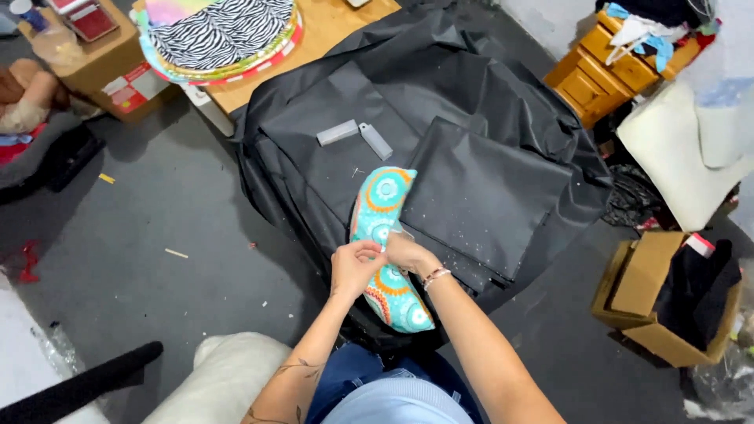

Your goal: A person is stuffing a crescent-shaped patterned pillowcase with white fiberfill material from a large plastic bag, then shaping the pillow by hand.

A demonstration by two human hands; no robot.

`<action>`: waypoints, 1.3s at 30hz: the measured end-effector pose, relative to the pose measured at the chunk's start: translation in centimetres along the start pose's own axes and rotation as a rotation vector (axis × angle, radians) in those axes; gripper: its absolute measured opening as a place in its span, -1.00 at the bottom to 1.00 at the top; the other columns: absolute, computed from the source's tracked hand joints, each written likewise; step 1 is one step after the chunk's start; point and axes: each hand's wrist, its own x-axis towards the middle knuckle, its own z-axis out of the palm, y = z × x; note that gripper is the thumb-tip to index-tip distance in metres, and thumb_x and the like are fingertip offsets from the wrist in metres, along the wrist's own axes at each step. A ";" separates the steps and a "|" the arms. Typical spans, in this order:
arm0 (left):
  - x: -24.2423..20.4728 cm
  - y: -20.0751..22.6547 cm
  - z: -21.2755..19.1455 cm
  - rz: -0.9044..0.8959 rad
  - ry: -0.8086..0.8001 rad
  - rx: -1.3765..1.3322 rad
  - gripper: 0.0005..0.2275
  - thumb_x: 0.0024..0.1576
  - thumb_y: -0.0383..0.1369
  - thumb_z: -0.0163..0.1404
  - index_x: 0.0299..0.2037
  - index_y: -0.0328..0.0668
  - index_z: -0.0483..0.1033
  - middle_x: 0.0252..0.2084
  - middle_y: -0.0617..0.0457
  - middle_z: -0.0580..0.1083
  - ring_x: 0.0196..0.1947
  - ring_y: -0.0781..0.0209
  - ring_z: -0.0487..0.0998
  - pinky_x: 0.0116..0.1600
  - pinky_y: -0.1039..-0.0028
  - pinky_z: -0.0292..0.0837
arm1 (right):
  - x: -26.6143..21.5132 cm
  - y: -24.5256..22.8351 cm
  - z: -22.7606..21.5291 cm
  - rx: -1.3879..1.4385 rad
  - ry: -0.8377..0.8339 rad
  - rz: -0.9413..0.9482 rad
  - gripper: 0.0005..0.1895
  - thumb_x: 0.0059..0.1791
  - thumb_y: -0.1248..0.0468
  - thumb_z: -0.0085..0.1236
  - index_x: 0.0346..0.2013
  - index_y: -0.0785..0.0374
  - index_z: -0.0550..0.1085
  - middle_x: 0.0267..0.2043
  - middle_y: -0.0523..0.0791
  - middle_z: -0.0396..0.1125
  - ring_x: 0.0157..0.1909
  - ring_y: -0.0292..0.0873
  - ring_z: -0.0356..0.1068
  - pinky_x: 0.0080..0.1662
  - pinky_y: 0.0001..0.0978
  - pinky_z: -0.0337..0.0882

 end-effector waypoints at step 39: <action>-2.4 0.6 2.3 -0.234 0.110 -0.972 -0.33 0.13 -0.13 0.17 0.40 -0.18 0.19 0.22 -0.21 0.40 0.14 -0.09 0.50 0.19 0.14 0.47 | -10.3 -1.6 -8.7 -0.090 -0.357 -0.061 -0.34 -0.10 0.23 0.02 0.30 0.34 0.30 0.30 0.12 0.20 0.29 0.14 0.22 0.15 -0.01 0.39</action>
